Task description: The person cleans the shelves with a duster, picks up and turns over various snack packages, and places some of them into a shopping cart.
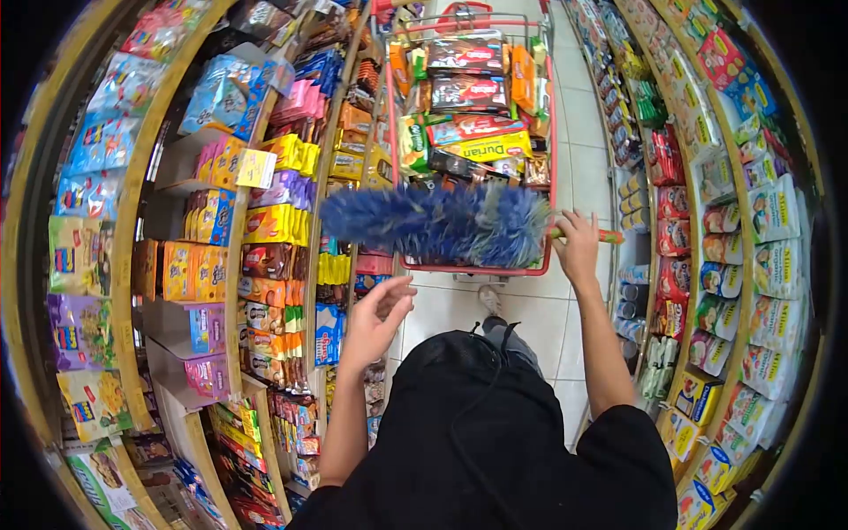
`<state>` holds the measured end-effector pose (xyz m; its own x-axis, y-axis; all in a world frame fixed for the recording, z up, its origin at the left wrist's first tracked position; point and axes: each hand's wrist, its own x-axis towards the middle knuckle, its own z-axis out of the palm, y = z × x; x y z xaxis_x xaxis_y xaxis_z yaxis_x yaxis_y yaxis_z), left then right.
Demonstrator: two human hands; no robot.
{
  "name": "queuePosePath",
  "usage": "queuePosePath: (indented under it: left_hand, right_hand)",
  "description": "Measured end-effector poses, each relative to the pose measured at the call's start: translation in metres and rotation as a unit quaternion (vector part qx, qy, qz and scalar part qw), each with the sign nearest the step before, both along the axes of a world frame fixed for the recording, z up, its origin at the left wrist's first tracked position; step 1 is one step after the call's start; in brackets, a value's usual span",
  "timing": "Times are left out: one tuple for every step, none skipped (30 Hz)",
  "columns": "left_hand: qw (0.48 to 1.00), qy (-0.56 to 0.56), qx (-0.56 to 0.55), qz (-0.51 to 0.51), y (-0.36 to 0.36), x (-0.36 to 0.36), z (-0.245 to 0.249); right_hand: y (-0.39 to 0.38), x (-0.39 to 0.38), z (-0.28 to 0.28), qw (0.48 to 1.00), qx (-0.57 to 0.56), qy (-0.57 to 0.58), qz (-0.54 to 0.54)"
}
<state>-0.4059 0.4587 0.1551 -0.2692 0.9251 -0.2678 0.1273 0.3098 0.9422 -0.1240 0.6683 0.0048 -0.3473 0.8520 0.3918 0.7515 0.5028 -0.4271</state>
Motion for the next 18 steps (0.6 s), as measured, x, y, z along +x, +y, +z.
queuePosePath:
  left_hand:
    - [1.0,-0.008,0.006,-0.005,0.013,0.002,0.002]
    - [1.0,-0.009,0.007,-0.012,0.024,0.004,0.003]
    - [1.0,-0.011,0.007,-0.02,0.035,0.006,0.003]
    - [0.999,-0.013,0.008,-0.029,0.046,0.007,0.002]
    - [0.999,0.006,0.023,-0.04,0.059,0.011,0.0]
    - [0.998,0.024,0.035,-0.054,0.072,0.01,-0.011]
    - [0.991,0.102,0.026,-0.083,0.089,0.011,-0.016]
    - [0.977,0.179,0.02,-0.112,0.107,0.012,-0.021]
    - [0.951,0.267,0.046,-0.15,0.123,0.011,-0.034]
    - [0.914,0.352,0.077,-0.186,0.141,0.01,-0.05]
    - [0.848,0.449,0.142,-0.242,0.158,0.008,-0.057]
    - [0.817,0.477,0.192,-0.26,0.175,0.01,-0.066]
    - [0.806,0.481,0.228,-0.259,0.191,0.012,-0.076]
    - [0.794,0.486,0.261,-0.256,0.205,0.014,-0.086]
    - [0.788,0.498,0.253,-0.259,0.218,0.014,-0.093]
    - [0.772,0.524,0.253,-0.256,0.23,0.013,-0.102]
    - [0.755,0.55,0.252,-0.252,0.238,0.01,-0.111]
    - [0.738,0.576,0.248,-0.248,0.241,0.007,-0.115]
  right_hand:
    - [-0.001,0.011,-0.003,0.999,-0.013,0.024,-0.025]
    - [-0.005,0.023,-0.005,0.997,-0.026,0.048,-0.053]
    - [-0.009,0.036,-0.006,0.994,-0.024,0.053,-0.091]
    - [-0.016,0.046,-0.008,0.985,-0.056,0.075,-0.145]
    - [-0.024,0.056,-0.009,0.971,-0.085,0.096,-0.199]
    - [-0.033,0.064,-0.011,0.954,-0.113,0.117,-0.253]
    - [-0.044,0.072,-0.012,0.931,-0.179,0.12,-0.294]
    - [-0.059,0.082,-0.029,0.92,-0.193,0.122,-0.319]
    - [-0.076,0.093,-0.059,0.908,-0.205,0.125,-0.343]
    - [-0.094,0.103,-0.089,0.897,-0.213,0.129,-0.366]
    - [-0.116,0.111,-0.111,0.875,-0.232,0.104,-0.413]
    - [-0.143,0.12,-0.13,0.851,-0.25,0.078,-0.456]
    - [-0.169,0.129,-0.143,0.818,-0.296,0.047,-0.491]
    - [-0.2,0.138,-0.156,0.781,-0.341,0.017,-0.523]
    - [-0.236,0.148,-0.174,0.742,-0.397,-0.007,-0.54]
    - [-0.271,0.152,-0.178,0.698,-0.453,-0.043,-0.553]
    - [-0.306,0.153,-0.172,0.663,-0.491,-0.025,-0.564]
    - [-0.341,0.156,-0.174,0.635,-0.52,-0.041,-0.57]
